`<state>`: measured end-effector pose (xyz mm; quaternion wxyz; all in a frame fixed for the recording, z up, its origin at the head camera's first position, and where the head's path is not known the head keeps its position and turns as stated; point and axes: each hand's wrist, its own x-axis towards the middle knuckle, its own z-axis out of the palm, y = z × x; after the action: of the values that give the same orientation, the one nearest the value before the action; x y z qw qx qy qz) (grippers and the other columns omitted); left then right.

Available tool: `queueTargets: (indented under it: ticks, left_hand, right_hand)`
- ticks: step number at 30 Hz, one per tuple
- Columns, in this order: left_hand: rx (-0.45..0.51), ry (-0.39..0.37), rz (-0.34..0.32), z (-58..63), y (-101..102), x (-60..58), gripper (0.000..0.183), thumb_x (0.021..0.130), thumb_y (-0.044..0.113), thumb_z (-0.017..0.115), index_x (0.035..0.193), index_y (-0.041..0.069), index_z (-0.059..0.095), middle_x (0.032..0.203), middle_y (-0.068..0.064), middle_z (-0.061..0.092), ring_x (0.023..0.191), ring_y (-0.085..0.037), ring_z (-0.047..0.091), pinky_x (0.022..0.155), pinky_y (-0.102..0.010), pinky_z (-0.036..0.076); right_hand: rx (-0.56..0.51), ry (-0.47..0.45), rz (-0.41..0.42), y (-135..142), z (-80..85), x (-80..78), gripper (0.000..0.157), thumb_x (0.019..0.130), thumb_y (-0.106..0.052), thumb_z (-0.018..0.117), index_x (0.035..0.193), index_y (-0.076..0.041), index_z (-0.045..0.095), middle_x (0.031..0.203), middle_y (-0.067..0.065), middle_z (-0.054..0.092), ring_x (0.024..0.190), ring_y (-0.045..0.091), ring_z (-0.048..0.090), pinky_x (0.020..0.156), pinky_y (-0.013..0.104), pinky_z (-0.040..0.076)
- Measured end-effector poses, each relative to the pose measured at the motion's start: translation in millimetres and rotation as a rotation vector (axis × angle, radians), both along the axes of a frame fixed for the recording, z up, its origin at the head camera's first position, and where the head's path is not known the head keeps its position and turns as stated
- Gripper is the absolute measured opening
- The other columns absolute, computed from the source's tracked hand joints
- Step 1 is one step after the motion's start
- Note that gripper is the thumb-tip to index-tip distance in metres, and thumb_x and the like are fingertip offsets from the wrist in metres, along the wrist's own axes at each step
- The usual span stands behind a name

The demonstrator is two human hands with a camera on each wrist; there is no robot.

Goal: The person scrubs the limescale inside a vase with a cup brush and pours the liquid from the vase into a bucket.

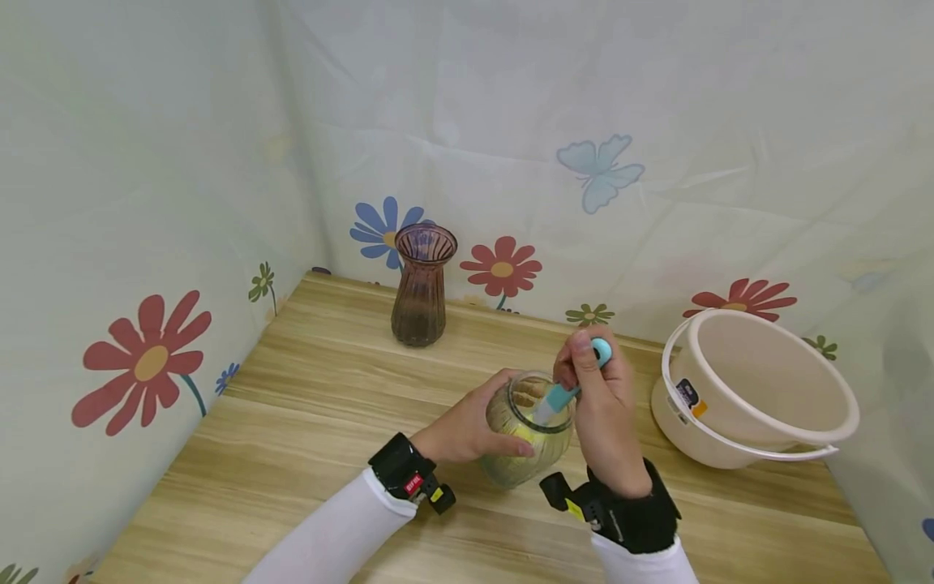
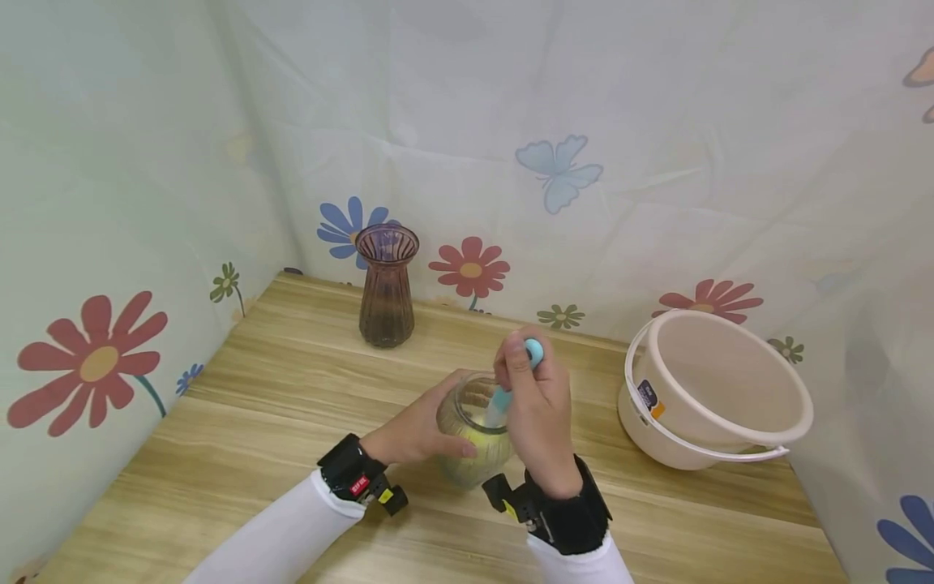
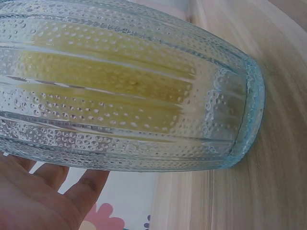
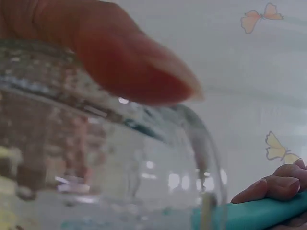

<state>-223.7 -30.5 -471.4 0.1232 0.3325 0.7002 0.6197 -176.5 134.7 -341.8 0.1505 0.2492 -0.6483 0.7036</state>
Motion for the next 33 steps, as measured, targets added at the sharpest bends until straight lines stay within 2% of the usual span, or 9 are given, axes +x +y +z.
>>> queueTargets:
  ticks: [8,13,17,25,33]
  left_hand:
    - [-0.006,-0.004,-0.002,0.4,-1.1,0.1,0.095,0.074,0.077,0.077,0.15,0.036,0.037,0.142,0.003,0.053,0.13,-0.011,0.052,0.11,-0.034,0.046]
    - [-0.009,0.002,0.008,0.2,-1.6,0.5,0.093,0.075,0.076,0.077,0.149,0.039,0.037,0.141,0.004,0.053,0.129,-0.011,0.052,0.11,-0.036,0.045]
    - [-0.013,0.01,0.008,-0.2,-1.3,0.1,0.093,0.074,0.077,0.076,0.149,0.039,0.037,0.143,0.004,0.052,0.13,-0.012,0.051,0.111,-0.039,0.044]
    - [0.002,0.016,0.006,-5.9,-0.4,-1.9,0.095,0.073,0.079,0.075,0.15,0.038,0.037,0.142,0.004,0.053,0.129,-0.013,0.053,0.11,-0.039,0.045]
    - [-0.012,0.027,0.014,-4.1,-1.0,-2.2,0.095,0.073,0.079,0.076,0.149,0.038,0.037,0.139,0.002,0.055,0.127,-0.012,0.054,0.108,-0.037,0.046]
  right_hand:
    - [-0.132,0.105,0.041,5.5,20.9,8.1,0.023,0.112,-0.014,0.039,0.093,-0.005,0.051,0.074,0.003,0.036,0.066,0.018,0.032,0.067,0.035,0.024]
    - [-0.223,0.168,0.086,5.9,33.7,13.8,0.021,0.111,-0.013,0.043,0.094,-0.004,0.053,0.075,0.004,0.036,0.066,0.018,0.03,0.067,0.036,0.021]
    - [-0.248,0.192,0.115,5.7,38.3,15.5,0.02,0.11,-0.011,0.043,0.095,-0.004,0.054,0.077,0.004,0.037,0.067,0.018,0.03,0.067,0.036,0.021]
    - [-0.21,0.15,0.064,4.3,28.6,8.4,0.02,0.111,-0.012,0.043,0.095,-0.006,0.053,0.075,0.004,0.038,0.067,0.018,0.033,0.068,0.035,0.023]
    - [-0.117,0.111,0.02,4.0,7.7,-3.5,0.022,0.112,-0.011,0.04,0.094,-0.002,0.049,0.074,0.004,0.037,0.065,0.019,0.033,0.065,0.033,0.026]
